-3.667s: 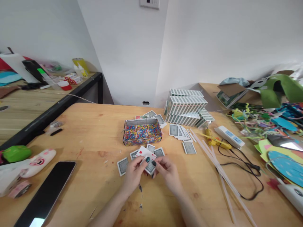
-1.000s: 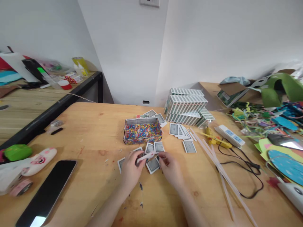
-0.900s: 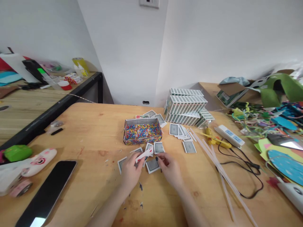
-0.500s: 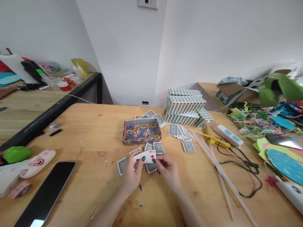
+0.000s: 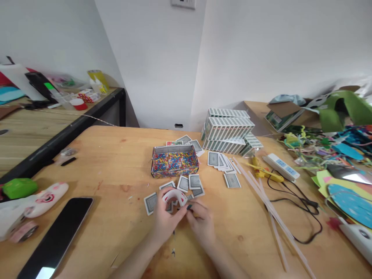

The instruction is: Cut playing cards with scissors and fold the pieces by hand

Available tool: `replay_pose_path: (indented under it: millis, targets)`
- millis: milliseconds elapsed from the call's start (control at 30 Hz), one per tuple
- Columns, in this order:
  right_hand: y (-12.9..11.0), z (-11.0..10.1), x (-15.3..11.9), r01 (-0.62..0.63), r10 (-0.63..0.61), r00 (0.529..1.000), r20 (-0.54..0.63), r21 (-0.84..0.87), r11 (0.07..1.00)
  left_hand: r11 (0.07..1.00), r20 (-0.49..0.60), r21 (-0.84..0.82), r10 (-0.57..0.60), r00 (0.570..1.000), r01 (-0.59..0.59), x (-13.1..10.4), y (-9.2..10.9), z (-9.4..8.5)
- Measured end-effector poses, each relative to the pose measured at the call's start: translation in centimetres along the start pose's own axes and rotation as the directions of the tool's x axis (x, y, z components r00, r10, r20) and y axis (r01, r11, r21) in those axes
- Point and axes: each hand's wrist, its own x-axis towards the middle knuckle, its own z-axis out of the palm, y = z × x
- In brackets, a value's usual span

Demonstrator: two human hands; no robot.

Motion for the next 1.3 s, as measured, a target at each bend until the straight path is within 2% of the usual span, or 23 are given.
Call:
replay_pose_path:
  millis: [67, 167, 300, 467, 700, 867, 967, 1033, 1167, 1300]
  targets:
    - [-0.1, -0.1, 0.1, -0.038, 0.038, 0.999, 0.009, 0.043, 0.998, 0.999, -0.015, -0.028, -0.038, 0.999, 0.038, -0.1, -0.1, -0.2]
    - [-0.1, -0.3, 0.3, -0.103, 0.097, 0.994, 0.055, 0.14, 0.985, 0.993, 0.059, -0.095, -0.068, 0.996, 0.073, -0.3, -0.1, -0.7]
    - [0.2, -0.8, 0.9, -0.193, 0.156, 0.975, 0.161, 0.246, 0.95, 0.993, 0.129, -0.109, -0.037, 0.991, 0.052, -0.3, 0.1, -1.0]
    - [0.1, -1.4, 1.6, -0.285, 0.212, 0.948, 0.238, 0.34, 0.896, 0.994, 0.176, -0.094, -0.039, 0.984, 0.057, -0.1, 0.9, -0.9]
    - [-0.6, -1.3, 1.4, -0.496, 0.308, 0.84, 0.447, 0.401, 0.77, 0.985, 0.333, -0.124, -0.076, 0.94, 0.123, 0.1, 1.9, -1.1]
    - [-0.5, -1.3, 1.4, -0.506, 0.339, 0.845, 0.413, 0.416, 0.756, 0.989, 0.372, -0.119, -0.034, 0.928, 0.084, 0.1, 1.9, -1.0]
    - [-0.3, -1.2, 1.5, -0.5, 0.341, 0.856, 0.39, 0.453, 0.738, 0.986, 0.365, -0.1, -0.087, 0.927, 0.131, 0.1, 1.5, -1.0]
    - [-0.2, -1.2, 1.5, -0.497, 0.363, 0.863, 0.352, 0.461, 0.735, 0.987, 0.315, -0.068, -0.12, 0.941, 0.149, 0.2, 1.0, -0.9]
    - [0.2, -1.2, 1.5, -0.498, 0.428, 0.867, 0.255, 0.42, 0.759, 0.992, 0.183, -0.031, -0.113, 0.977, 0.12, 0.7, 0.1, -0.8]
    - [0.7, -1.0, 1.4, -0.493, 0.445, 0.87, 0.213, 0.375, 0.785, 0.994, 0.133, 0.011, -0.106, 0.985, 0.105, 1.1, -0.1, -0.8]
